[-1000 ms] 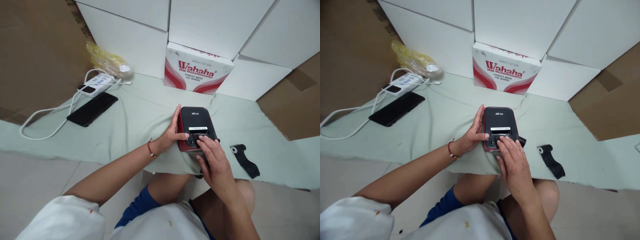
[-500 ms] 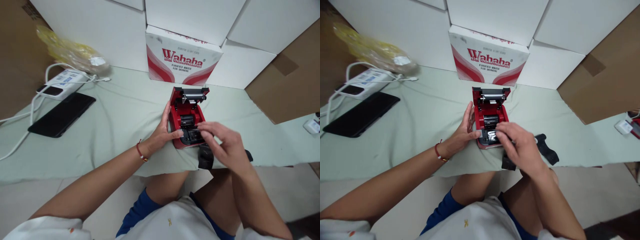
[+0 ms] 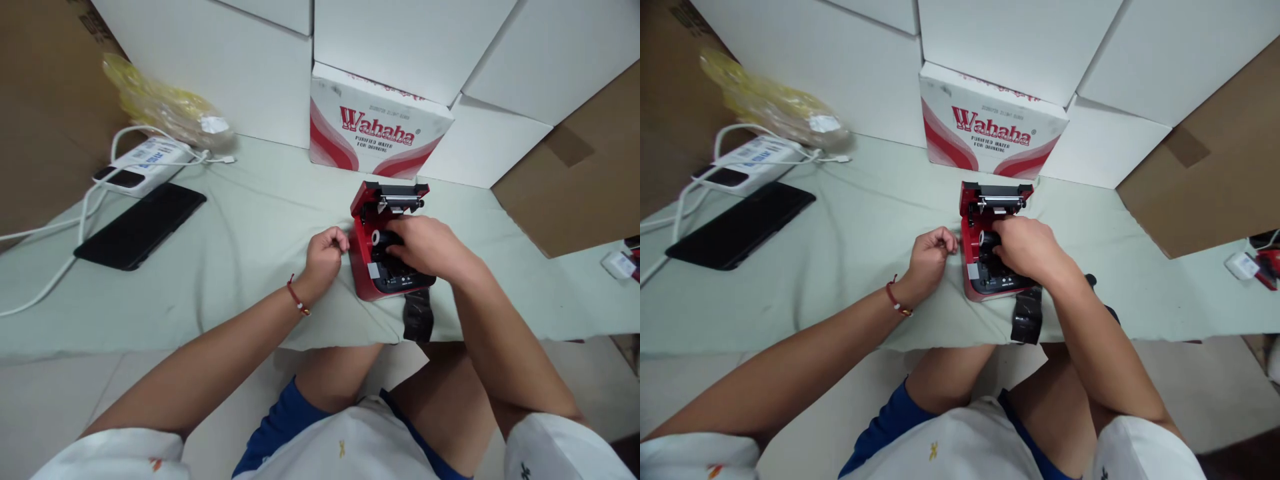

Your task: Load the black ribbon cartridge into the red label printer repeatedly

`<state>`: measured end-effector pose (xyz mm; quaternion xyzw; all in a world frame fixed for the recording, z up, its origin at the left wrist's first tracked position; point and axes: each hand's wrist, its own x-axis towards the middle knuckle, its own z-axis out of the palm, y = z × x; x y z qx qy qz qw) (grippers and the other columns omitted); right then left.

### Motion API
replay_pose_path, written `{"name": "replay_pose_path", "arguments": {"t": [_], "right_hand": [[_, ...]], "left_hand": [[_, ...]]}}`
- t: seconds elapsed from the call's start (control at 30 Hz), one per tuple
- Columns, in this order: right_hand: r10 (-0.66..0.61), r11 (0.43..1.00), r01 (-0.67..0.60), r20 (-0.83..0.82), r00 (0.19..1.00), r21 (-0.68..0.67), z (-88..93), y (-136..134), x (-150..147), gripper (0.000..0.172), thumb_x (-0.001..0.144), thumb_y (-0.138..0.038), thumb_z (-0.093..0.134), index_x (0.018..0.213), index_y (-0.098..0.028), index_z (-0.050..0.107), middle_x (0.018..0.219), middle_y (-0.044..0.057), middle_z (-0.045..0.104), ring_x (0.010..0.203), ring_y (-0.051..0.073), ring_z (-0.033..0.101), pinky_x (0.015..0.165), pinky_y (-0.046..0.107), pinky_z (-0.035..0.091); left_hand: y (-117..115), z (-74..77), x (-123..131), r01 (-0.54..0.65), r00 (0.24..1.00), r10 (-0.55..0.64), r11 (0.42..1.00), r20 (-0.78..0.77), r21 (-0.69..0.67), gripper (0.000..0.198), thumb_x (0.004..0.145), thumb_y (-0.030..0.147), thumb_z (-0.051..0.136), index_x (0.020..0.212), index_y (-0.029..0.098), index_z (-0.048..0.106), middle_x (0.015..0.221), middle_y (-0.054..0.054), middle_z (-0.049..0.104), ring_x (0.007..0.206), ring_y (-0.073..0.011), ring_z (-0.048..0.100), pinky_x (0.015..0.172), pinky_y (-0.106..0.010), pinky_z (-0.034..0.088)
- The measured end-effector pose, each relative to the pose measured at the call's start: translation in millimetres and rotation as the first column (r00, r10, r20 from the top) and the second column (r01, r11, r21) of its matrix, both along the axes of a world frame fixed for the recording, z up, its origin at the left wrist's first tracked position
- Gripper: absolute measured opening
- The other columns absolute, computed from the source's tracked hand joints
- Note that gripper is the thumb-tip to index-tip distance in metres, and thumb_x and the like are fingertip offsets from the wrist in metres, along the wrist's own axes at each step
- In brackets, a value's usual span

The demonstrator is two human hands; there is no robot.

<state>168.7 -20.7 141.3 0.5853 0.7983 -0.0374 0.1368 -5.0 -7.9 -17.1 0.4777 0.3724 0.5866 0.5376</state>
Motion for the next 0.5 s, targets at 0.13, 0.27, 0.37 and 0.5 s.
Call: {"name": "replay_pose_path", "arguments": {"t": [0.13, 0.27, 0.37, 0.5], "right_hand": [[-0.016, 0.999, 0.027, -0.373, 0.928, 0.024, 47.2, -45, 51, 0.041, 0.098, -0.053, 0.053, 0.121, -0.025, 0.070, 0.102, 0.006, 0.076, 0.080, 0.021, 0.068, 0.070, 0.032, 0.051], [-0.177, 0.984, 0.165, -0.391, 0.903, -0.064, 73.1, -74, 116, 0.053, 0.092, -0.067, 0.058, 0.126, -0.028, 0.070, 0.097, 0.006, 0.077, 0.076, 0.022, 0.068, 0.067, 0.034, 0.055], [-0.228, 0.959, 0.150, -0.340, 0.912, -0.240, 57.1, -74, 153, 0.052, 0.089, -0.065, 0.063, 0.122, -0.028, 0.073, 0.109, 0.011, 0.078, 0.087, 0.026, 0.072, 0.071, 0.036, 0.059], [-0.248, 0.938, 0.159, -0.275, 0.929, -0.309, 7.9, -58, 168, 0.041, 0.087, -0.055, 0.065, 0.113, -0.025, 0.077, 0.105, 0.009, 0.079, 0.088, 0.027, 0.074, 0.076, 0.039, 0.060]], "left_hand": [[-3, 1.3, 0, 0.105, 0.994, -0.105, 0.994, -0.029, -0.021, 0.008, 0.049, 0.019, 0.042, 0.050, 0.019, 0.050, 0.047, 0.003, 0.045, 0.049, -0.0097, 0.039, 0.050, -0.023, 0.026], [-4, 3.3, 2, 0.150, 0.988, -0.151, 0.988, -0.027, -0.039, 0.006, 0.049, 0.023, 0.040, 0.048, 0.020, 0.046, 0.043, 0.005, 0.037, 0.044, -0.0079, 0.031, 0.047, -0.023, 0.021], [-4, 5.2, 1, 0.169, 0.984, -0.171, 0.985, -0.044, -0.034, 0.006, 0.048, 0.023, 0.040, 0.047, 0.020, 0.045, 0.044, 0.005, 0.037, 0.045, -0.0072, 0.029, 0.048, -0.022, 0.020], [-3, 5.1, 0, 0.182, 0.980, -0.183, 0.983, -0.078, -0.018, 0.007, 0.048, 0.023, 0.040, 0.046, 0.019, 0.045, 0.045, 0.004, 0.039, 0.048, -0.0075, 0.030, 0.050, -0.023, 0.019]]}}
